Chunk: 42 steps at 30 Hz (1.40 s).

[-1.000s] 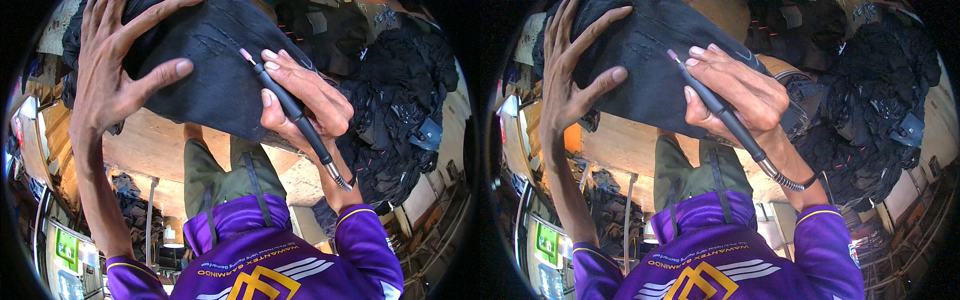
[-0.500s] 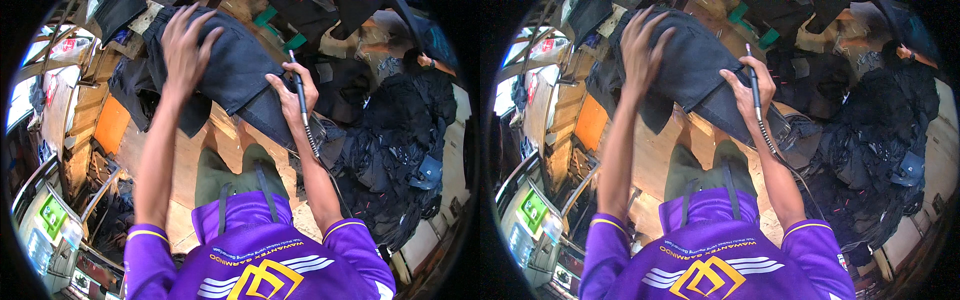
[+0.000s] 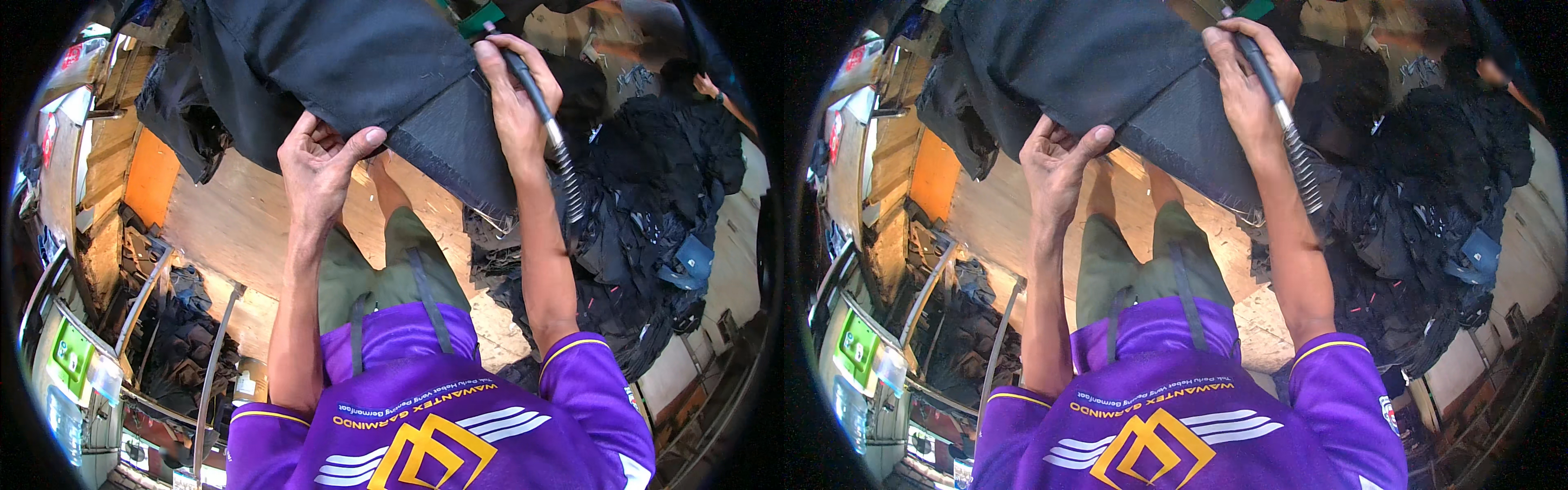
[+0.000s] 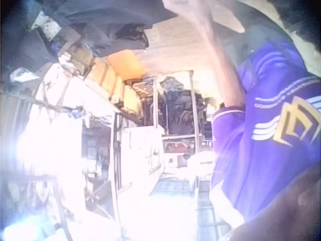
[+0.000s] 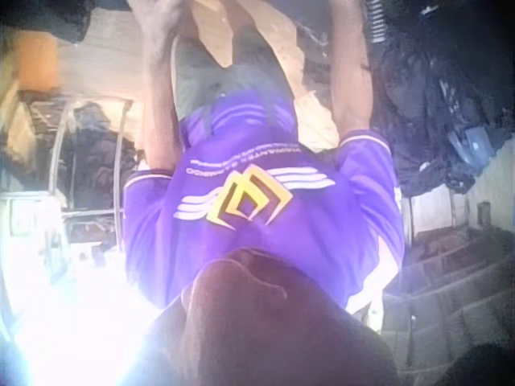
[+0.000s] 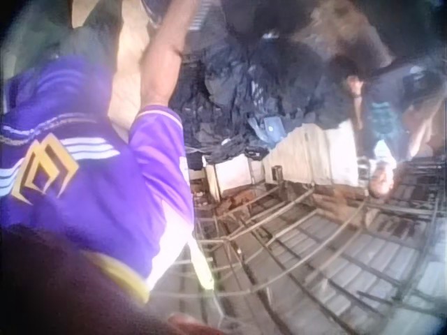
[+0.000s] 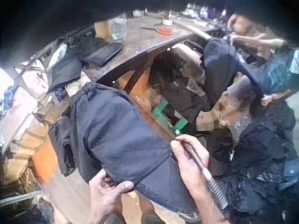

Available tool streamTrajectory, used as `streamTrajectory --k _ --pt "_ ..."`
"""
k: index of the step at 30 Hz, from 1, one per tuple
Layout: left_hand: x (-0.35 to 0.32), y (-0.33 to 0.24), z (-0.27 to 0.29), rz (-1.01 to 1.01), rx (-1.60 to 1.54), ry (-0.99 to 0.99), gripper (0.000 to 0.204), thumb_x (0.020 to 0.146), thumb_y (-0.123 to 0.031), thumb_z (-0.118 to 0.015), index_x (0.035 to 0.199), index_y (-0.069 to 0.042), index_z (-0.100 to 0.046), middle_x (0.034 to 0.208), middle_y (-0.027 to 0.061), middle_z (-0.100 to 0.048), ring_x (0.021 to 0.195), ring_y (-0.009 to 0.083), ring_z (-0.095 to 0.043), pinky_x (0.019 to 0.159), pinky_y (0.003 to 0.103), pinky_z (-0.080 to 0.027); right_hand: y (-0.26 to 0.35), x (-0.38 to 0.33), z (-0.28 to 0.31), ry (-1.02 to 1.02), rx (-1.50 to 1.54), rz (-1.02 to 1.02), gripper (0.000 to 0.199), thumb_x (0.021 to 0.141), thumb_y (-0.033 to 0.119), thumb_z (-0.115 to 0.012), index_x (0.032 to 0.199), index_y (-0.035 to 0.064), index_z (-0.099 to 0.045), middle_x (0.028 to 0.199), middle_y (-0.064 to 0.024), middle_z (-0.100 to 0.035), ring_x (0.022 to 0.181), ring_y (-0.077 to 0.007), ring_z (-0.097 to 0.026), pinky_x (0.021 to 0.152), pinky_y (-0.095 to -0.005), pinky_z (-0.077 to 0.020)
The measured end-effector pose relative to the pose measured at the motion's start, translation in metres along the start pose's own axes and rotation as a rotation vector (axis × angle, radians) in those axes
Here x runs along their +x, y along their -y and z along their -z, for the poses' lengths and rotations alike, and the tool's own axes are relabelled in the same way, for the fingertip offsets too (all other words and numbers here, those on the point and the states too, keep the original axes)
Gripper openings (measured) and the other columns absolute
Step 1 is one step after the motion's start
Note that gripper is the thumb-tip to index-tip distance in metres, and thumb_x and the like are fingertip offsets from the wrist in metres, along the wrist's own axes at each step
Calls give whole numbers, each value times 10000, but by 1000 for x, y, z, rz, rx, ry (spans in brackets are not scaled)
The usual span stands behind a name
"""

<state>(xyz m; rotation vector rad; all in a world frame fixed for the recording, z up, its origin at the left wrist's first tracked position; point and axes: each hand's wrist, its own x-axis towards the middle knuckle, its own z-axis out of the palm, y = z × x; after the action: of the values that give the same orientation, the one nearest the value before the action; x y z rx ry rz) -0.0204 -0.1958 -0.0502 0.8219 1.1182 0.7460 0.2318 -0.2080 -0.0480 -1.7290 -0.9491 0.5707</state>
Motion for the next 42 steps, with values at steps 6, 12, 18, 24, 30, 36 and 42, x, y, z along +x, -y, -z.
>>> streamTrajectory --k 6,12,18,24,30,36,42 --pt "-9 16 -10 -168 -63 -80 475 926 -5 -893 1330 83 -661 1178 131 -750 1089 173 -716 967 328 -624 28 -60 12 232 86 314 265 988 85 -722 1217 -35 -780 1120 -180 -824 1018 -273 -821 915 -388 -652" --pt "-6 27 1 -212 -43 -24 508 937 3 -883 1373 91 -638 1238 131 -744 1116 172 -711 1003 312 -591 6 -79 4 327 -119 571 215 807 68 -826 999 -27 -823 993 -179 -832 1055 -338 -834 1012 -503 -668" --pt "-2 36 7 -214 -9 -9 537 944 -10 -882 1399 92 -616 1253 146 -744 1127 178 -711 1009 315 -589 11 -78 5 422 -149 583 297 756 15 -859 1051 -16 -837 1010 -168 -836 1089 -335 -827 1028 -503 -663" --pt "-3 35 6 -212 -10 -5 537 945 -15 -883 1398 90 -614 1254 144 -739 1145 181 -709 1022 323 -593 10 -80 3 422 -137 566 319 755 11 -861 1073 -11 -841 1020 -173 -836 1105 -337 -823 1039 -505 -658" --pt "-3 36 5 -231 14 -14 548 945 -16 -883 1410 85 -611 1262 147 -737 1156 183 -709 1038 332 -596 7 -80 3 359 -144 591 313 740 0 -853 1051 -30 -835 1012 -185 -830 1070 -351 -830 1008 -503 -673" --pt "-4 36 5 -231 -3 -19 590 946 -10 -878 1453 82 -591 1284 155 -731 1177 196 -711 1071 340 -582 4 -80 3 328 -143 589 299 736 3 -843 1032 -38 -832 992 -180 -829 1043 -350 -835 993 -494 -681" --pt "-4 36 6 -229 34 -19 589 955 -4 -866 1462 88 -581 1305 168 -726 1187 206 -711 1083 346 -577 2 -80 5 294 -176 569 268 770 40 -823 1027 -34 -834 983 -171 -831 1041 -338 -837 987 -473 -684"
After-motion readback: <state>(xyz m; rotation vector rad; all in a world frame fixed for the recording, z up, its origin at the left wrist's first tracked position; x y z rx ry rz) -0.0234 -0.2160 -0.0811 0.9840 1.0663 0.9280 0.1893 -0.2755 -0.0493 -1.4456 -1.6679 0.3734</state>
